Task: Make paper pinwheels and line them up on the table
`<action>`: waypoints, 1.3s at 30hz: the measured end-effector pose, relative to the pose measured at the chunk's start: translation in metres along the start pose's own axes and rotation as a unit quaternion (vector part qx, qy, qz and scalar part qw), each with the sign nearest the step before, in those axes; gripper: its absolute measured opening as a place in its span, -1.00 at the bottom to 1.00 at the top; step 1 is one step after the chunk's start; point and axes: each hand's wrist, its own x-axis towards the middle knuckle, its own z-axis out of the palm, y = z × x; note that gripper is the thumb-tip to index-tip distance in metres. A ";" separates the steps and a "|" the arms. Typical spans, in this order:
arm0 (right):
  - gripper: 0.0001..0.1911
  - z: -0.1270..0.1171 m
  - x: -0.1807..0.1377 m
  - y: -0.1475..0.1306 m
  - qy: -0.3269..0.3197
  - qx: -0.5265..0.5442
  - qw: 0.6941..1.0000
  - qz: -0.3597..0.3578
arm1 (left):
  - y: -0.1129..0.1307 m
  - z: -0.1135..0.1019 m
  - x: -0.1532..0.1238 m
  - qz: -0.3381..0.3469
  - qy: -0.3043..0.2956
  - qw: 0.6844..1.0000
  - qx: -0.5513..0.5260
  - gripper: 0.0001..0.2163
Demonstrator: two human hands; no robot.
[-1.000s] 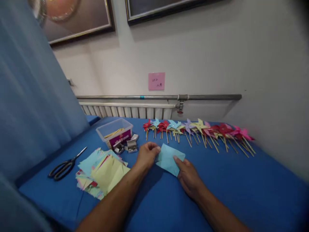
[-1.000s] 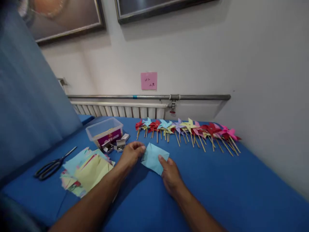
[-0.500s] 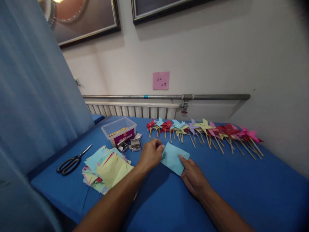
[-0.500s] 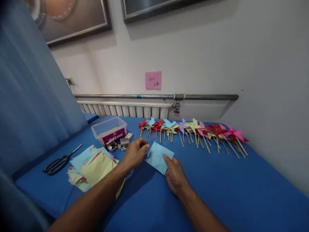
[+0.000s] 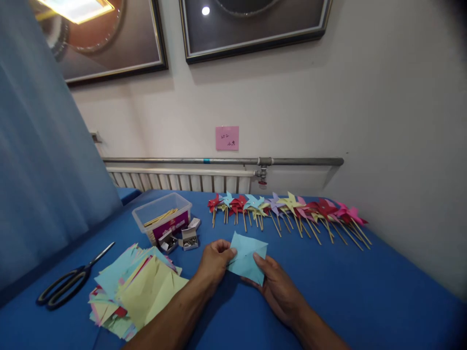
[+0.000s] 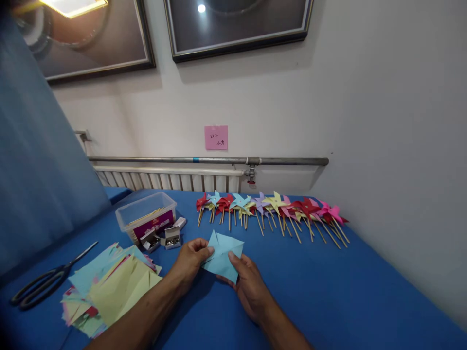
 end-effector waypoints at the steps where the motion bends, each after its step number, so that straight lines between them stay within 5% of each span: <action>1: -0.63 -0.001 0.000 -0.001 -0.001 -0.002 1.000 0.003 | 0.001 0.001 -0.001 -0.005 -0.001 1.000 -0.004 -0.69; 11: -0.55 0.001 0.002 -0.005 -0.021 0.010 1.000 -0.012 | -0.003 0.005 -0.005 -0.018 -0.009 1.000 0.009 -0.72; 19: -0.60 0.005 -0.001 -0.001 0.022 -0.007 1.000 -0.019 | -0.010 0.001 -0.007 0.130 0.024 0.970 0.205 -0.90; 30: -0.62 0.002 -0.002 0.000 0.023 -0.008 1.000 -0.014 | -0.005 0.000 -0.010 0.241 0.008 0.934 0.265 -0.91; 39: -0.57 0.003 -0.002 -0.001 0.020 -0.016 0.999 -0.027 | -0.006 0.000 -0.017 0.318 -0.086 0.885 0.330 -0.82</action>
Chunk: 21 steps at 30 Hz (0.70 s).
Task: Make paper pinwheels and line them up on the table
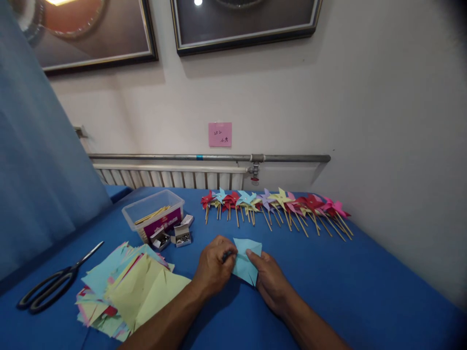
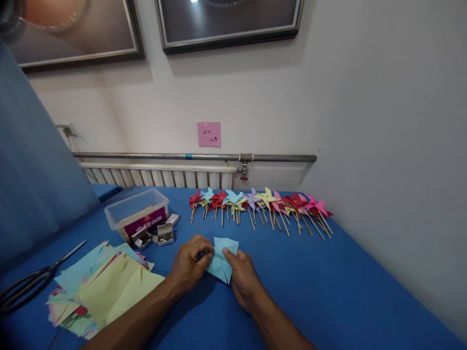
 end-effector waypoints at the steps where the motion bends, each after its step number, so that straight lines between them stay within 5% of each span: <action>1: -0.57 0.000 0.000 0.000 0.000 0.002 1.000 0.000 | 0.000 0.000 0.000 -0.001 -0.003 1.000 0.004 -0.81; 12: -0.58 -0.001 0.001 0.004 0.008 -0.030 0.999 -0.007 | 0.007 -0.003 -0.004 0.025 -0.033 0.995 0.094 -0.80; 17: -0.58 -0.011 0.008 0.014 0.067 -0.069 0.995 -0.032 | 0.008 -0.003 -0.004 0.014 -0.037 0.997 0.060 -0.83; 21: -0.62 -0.016 0.011 0.017 0.081 -0.099 0.991 -0.036 | 0.005 0.003 -0.001 -0.103 0.008 0.995 -0.014 -0.90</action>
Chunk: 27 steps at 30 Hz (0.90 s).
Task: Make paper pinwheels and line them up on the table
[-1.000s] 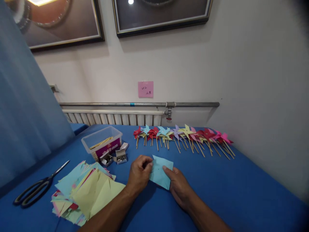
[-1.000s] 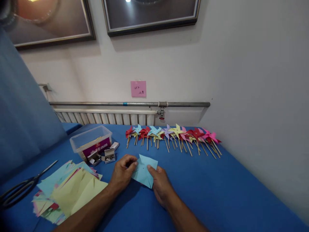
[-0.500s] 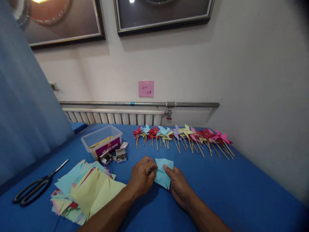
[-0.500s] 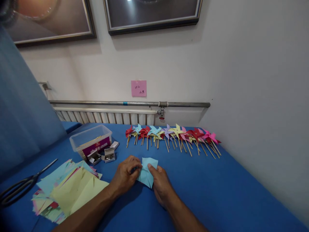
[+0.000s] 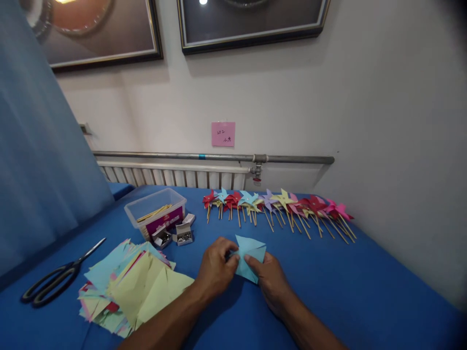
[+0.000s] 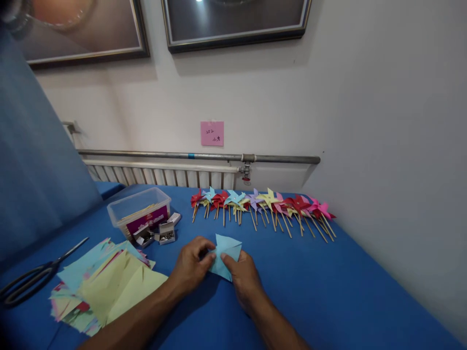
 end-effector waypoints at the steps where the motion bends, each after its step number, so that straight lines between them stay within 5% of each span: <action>1: -0.62 0.000 0.000 -0.001 -0.002 -0.007 1.000 0.002 | -0.001 0.002 0.001 -0.052 0.010 0.998 -0.033 -0.91; 4: -0.62 0.002 -0.003 -0.004 -0.005 -0.042 0.999 0.011 | -0.006 0.006 0.005 -0.187 -0.010 0.970 -0.155 -0.88; 8: -0.63 0.006 -0.008 -0.008 -0.015 -0.060 0.998 0.012 | -0.006 0.005 0.009 -0.261 -0.032 0.933 -0.245 -0.82; 27: -0.52 0.004 -0.008 -0.006 -0.026 -0.083 0.996 0.000 | -0.009 0.007 0.009 -0.255 -0.020 0.940 -0.225 -0.74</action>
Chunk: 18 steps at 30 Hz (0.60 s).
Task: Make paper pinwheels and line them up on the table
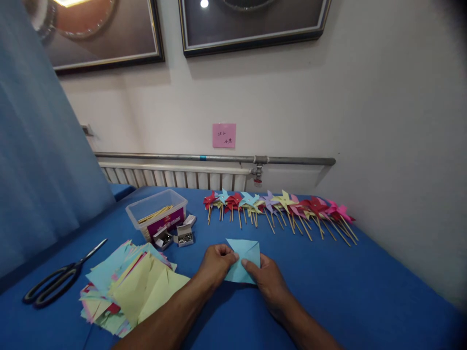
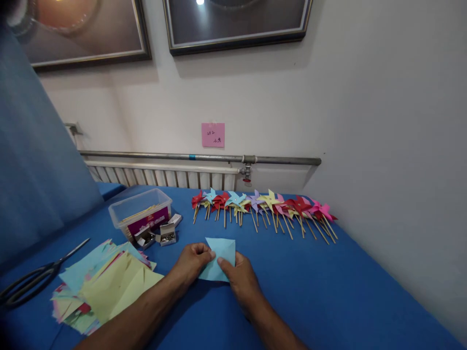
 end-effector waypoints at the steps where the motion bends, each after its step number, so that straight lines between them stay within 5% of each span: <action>1: -0.50 -0.001 0.002 0.002 0.001 -0.005 1.000 0.003 | -0.001 0.000 0.000 0.001 -0.001 1.000 -0.002 -0.72; 18: -0.49 -0.003 0.009 0.011 0.002 0.004 1.000 -0.014 | -0.002 0.001 0.000 0.023 0.002 1.000 0.002 -0.76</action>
